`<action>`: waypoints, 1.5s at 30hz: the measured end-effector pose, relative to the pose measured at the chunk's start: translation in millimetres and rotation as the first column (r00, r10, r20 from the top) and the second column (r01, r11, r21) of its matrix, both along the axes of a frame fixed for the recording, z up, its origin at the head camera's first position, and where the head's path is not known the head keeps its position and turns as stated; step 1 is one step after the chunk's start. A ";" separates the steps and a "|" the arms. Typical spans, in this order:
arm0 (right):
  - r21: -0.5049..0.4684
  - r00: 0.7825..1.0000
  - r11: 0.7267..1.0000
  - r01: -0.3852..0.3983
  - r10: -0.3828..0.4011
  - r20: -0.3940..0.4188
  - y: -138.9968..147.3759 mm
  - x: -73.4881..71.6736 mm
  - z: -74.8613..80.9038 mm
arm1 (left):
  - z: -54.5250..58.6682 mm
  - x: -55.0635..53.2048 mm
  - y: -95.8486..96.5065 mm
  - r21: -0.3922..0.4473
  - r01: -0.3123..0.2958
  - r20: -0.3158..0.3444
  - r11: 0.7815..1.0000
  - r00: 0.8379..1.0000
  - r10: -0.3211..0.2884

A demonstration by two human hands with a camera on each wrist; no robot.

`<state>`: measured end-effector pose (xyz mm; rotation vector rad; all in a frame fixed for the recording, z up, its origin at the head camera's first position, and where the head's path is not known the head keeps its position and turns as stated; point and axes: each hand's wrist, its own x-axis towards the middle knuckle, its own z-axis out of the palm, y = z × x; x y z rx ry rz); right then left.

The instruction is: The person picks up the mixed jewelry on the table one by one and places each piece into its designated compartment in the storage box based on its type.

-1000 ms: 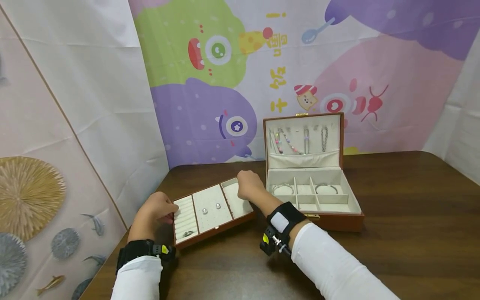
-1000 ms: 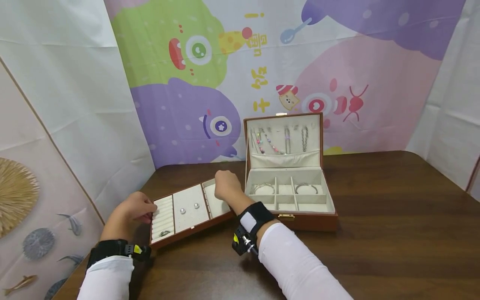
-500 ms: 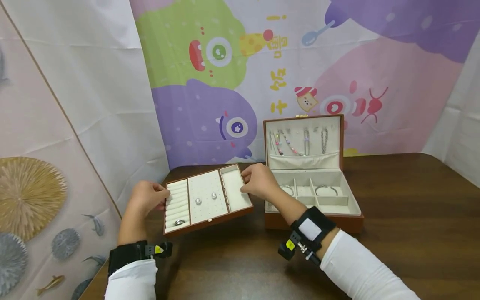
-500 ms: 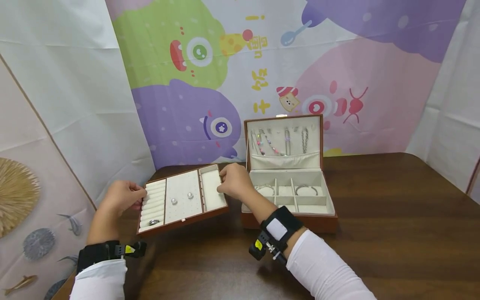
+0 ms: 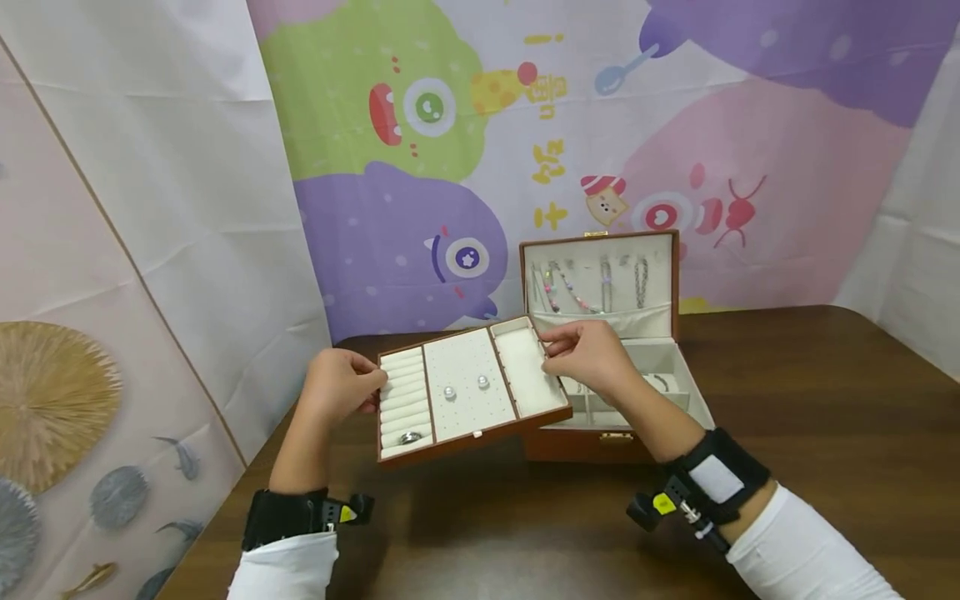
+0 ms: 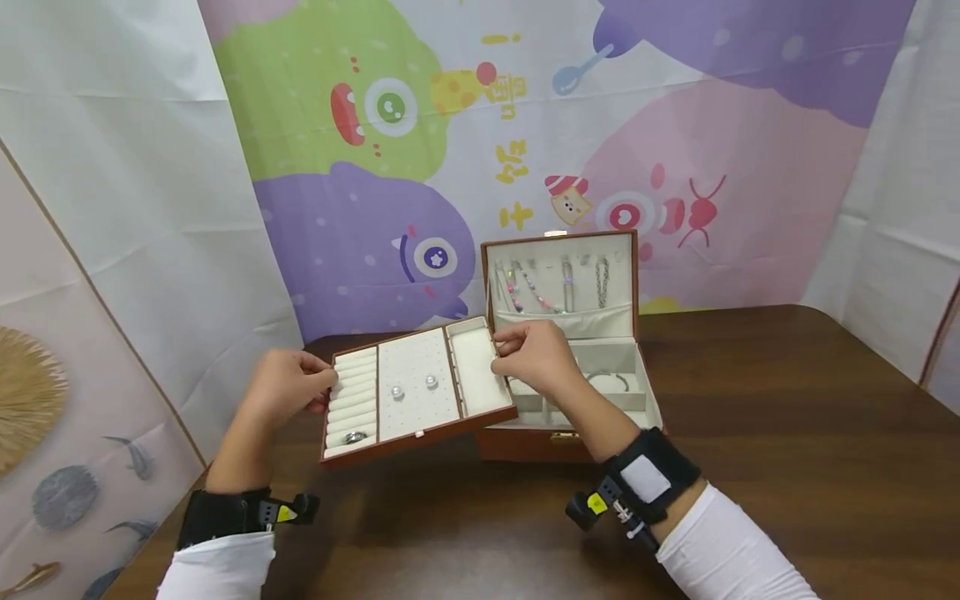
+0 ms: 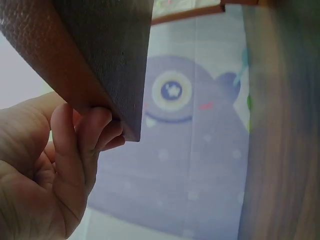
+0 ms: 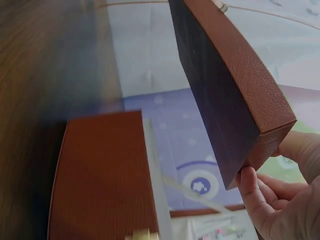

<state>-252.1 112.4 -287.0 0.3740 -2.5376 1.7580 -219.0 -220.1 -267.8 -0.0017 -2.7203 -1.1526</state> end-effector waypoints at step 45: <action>0.311 0.975 0.925 0.218 -0.190 -0.118 164.7 6.1 -26.1 | -11.1 -90.2 175.2 -0.214 0.267 0.068 0.939 0.964 -0.259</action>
